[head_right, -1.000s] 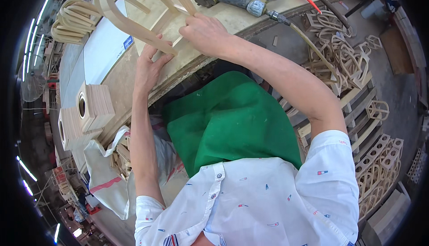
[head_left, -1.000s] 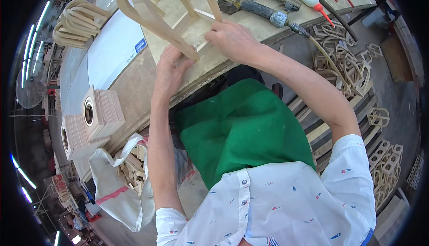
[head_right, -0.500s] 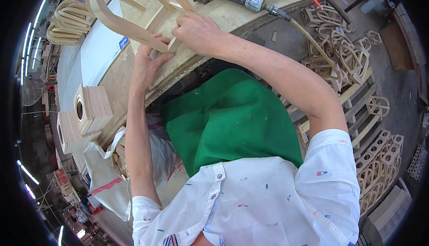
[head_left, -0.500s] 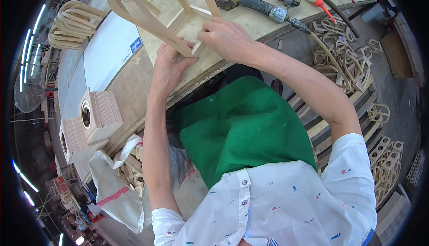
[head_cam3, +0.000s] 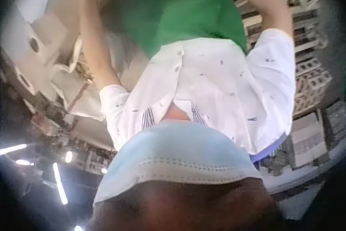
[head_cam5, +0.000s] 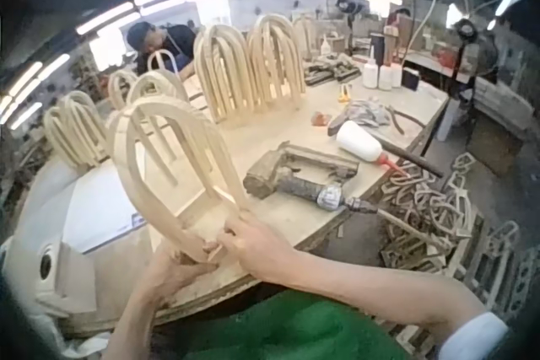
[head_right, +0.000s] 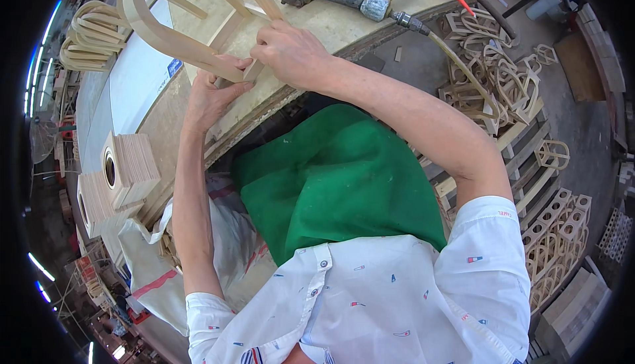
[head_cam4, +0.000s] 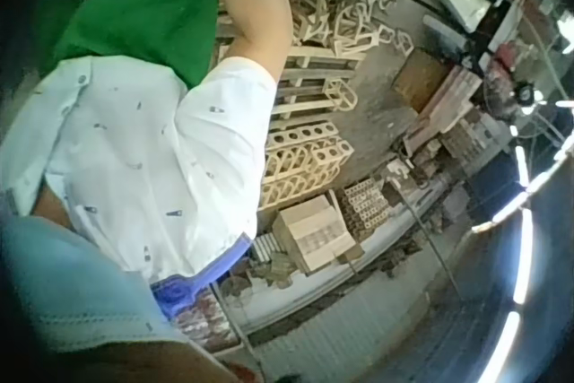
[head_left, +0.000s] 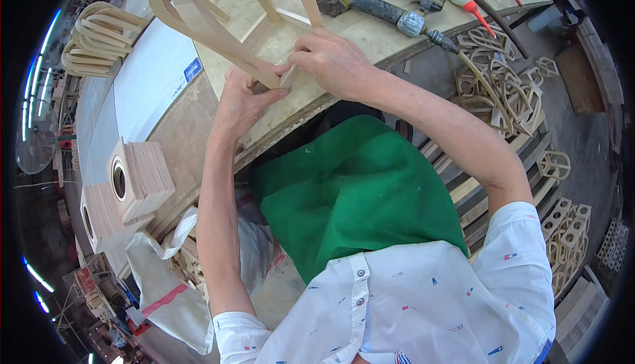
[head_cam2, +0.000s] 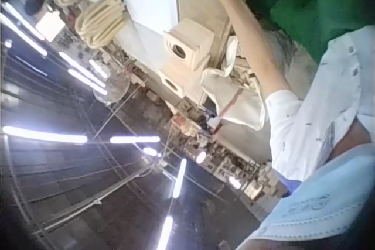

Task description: The person assembles a wooden chair frame by applying glue to small wooden blocks and attaching them to the chair legs. They use a pneumatic nail gun to secure the blocks in place, repeating the process for multiple joints on the chair frame.

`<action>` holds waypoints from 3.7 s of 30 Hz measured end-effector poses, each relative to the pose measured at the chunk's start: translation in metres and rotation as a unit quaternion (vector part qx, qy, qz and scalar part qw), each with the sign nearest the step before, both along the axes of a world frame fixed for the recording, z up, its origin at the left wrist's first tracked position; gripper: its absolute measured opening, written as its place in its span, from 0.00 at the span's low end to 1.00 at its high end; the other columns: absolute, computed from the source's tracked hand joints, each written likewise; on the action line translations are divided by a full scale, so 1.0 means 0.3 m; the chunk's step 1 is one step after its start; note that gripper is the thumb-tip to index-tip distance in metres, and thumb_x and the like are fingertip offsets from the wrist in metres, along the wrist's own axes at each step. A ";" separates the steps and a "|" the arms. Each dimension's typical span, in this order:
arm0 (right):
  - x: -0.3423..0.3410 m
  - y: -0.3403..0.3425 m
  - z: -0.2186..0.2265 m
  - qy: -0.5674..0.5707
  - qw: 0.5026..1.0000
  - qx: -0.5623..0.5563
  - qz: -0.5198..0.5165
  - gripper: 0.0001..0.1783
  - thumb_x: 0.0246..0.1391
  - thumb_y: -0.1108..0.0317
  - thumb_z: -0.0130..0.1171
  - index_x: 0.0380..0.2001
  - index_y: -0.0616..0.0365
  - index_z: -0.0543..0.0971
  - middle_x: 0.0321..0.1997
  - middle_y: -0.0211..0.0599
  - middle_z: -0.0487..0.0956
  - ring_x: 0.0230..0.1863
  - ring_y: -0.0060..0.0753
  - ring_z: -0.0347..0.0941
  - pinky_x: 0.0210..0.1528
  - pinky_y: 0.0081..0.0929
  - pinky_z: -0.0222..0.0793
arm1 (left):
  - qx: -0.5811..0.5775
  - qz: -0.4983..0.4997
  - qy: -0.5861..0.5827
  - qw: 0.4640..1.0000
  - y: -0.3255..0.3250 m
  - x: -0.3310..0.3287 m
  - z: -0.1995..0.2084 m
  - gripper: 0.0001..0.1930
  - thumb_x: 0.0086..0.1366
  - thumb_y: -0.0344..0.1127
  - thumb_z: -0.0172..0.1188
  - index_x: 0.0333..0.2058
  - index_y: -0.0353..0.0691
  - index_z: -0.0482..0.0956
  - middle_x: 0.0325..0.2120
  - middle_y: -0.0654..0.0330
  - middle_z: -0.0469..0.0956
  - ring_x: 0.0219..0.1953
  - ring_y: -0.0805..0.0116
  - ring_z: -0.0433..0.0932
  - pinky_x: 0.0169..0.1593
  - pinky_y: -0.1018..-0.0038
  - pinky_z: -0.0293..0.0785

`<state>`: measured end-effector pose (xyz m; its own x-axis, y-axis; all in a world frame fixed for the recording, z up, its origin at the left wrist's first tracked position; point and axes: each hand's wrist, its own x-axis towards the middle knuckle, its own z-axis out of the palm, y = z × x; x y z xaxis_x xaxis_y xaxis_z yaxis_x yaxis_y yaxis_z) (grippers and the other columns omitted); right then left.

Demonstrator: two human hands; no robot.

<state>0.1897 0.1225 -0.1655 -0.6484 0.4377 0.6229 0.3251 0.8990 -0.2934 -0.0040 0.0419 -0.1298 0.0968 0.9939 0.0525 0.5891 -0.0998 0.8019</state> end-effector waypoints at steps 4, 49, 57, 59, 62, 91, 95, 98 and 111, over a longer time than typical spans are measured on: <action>0.049 0.018 0.087 0.053 0.998 -0.011 -0.012 0.07 0.50 0.72 0.56 0.33 0.57 0.81 0.35 0.38 0.78 0.39 0.45 0.75 0.39 0.37 0.74 | 0.017 0.014 0.009 1.000 -0.001 -0.008 -0.020 0.19 0.49 0.23 0.70 0.42 0.40 0.82 0.41 0.66 0.74 0.46 0.71 0.73 0.54 0.72 0.67; 0.155 -0.410 0.064 0.444 0.539 -0.715 0.020 0.16 0.61 0.62 0.53 0.41 0.68 0.75 0.36 0.40 0.77 0.18 0.22 0.70 0.17 0.20 0.65 | 0.017 -0.016 0.000 1.000 -0.005 -0.028 -0.023 0.20 0.51 0.27 0.70 0.46 0.42 0.82 0.42 0.67 0.75 0.48 0.73 0.72 0.56 0.73 0.65; 0.153 -0.419 0.062 0.430 0.558 -0.709 0.016 0.18 0.61 0.63 0.53 0.44 0.70 0.73 0.38 0.46 0.79 0.18 0.22 0.69 0.19 0.21 0.65 | 0.038 -0.003 0.012 0.999 -0.013 -0.002 -0.005 0.17 0.49 0.27 0.70 0.41 0.40 0.84 0.38 0.62 0.77 0.45 0.68 0.73 0.52 0.69 0.69; 0.150 -0.423 0.054 0.427 0.559 -0.710 0.011 0.18 0.61 0.63 0.53 0.43 0.70 0.73 0.37 0.46 0.79 0.18 0.22 0.69 0.18 0.21 0.65 | 0.007 0.013 -0.016 1.000 -0.008 -0.005 -0.014 0.18 0.49 0.27 0.70 0.41 0.40 0.84 0.37 0.62 0.78 0.45 0.68 0.73 0.53 0.69 0.69; 0.150 -0.425 0.039 0.435 0.552 -0.711 0.011 0.17 0.61 0.63 0.53 0.42 0.70 0.73 0.37 0.46 0.79 0.18 0.23 0.68 0.18 0.22 0.65 | 0.009 0.007 -0.019 1.000 -0.011 -0.005 -0.014 0.19 0.49 0.27 0.70 0.42 0.41 0.83 0.39 0.62 0.77 0.47 0.67 0.73 0.54 0.69 0.68; 0.185 -0.398 0.033 0.454 0.528 -0.717 0.025 0.19 0.61 0.63 0.53 0.46 0.69 0.73 0.38 0.45 0.79 0.18 0.22 0.69 0.18 0.22 0.66 | -0.010 -0.044 0.062 0.997 -0.003 -0.046 0.023 0.24 0.52 0.23 0.64 0.50 0.43 0.79 0.53 0.63 0.74 0.57 0.69 0.69 0.62 0.71 0.61; 0.262 -0.326 0.059 0.463 0.542 -0.701 -0.019 0.16 0.60 0.63 0.53 0.40 0.68 0.76 0.36 0.40 0.79 0.18 0.22 0.70 0.17 0.21 0.66 | -0.102 -0.028 -0.059 0.993 0.091 -0.069 0.103 0.27 0.54 0.27 0.66 0.55 0.38 0.74 0.54 0.63 0.74 0.60 0.71 0.65 0.62 0.72 0.61; 0.293 -0.254 0.081 0.453 0.556 -0.697 -0.022 0.18 0.61 0.63 0.53 0.44 0.69 0.74 0.36 0.40 0.79 0.18 0.20 0.69 0.19 0.20 0.68 | -0.067 -0.070 -0.140 0.985 0.193 -0.055 0.088 0.29 0.56 0.26 0.64 0.59 0.43 0.72 0.57 0.64 0.71 0.57 0.69 0.68 0.60 0.72 0.64; 0.294 -0.164 0.080 0.430 0.577 -0.695 -0.006 0.17 0.60 0.63 0.54 0.44 0.69 0.74 0.34 0.42 0.80 0.19 0.20 0.70 0.19 0.18 0.69 | -0.154 -0.138 -0.109 0.972 0.284 0.032 0.034 0.32 0.48 0.37 0.72 0.55 0.44 0.76 0.56 0.71 0.64 0.52 0.69 0.66 0.59 0.72 0.60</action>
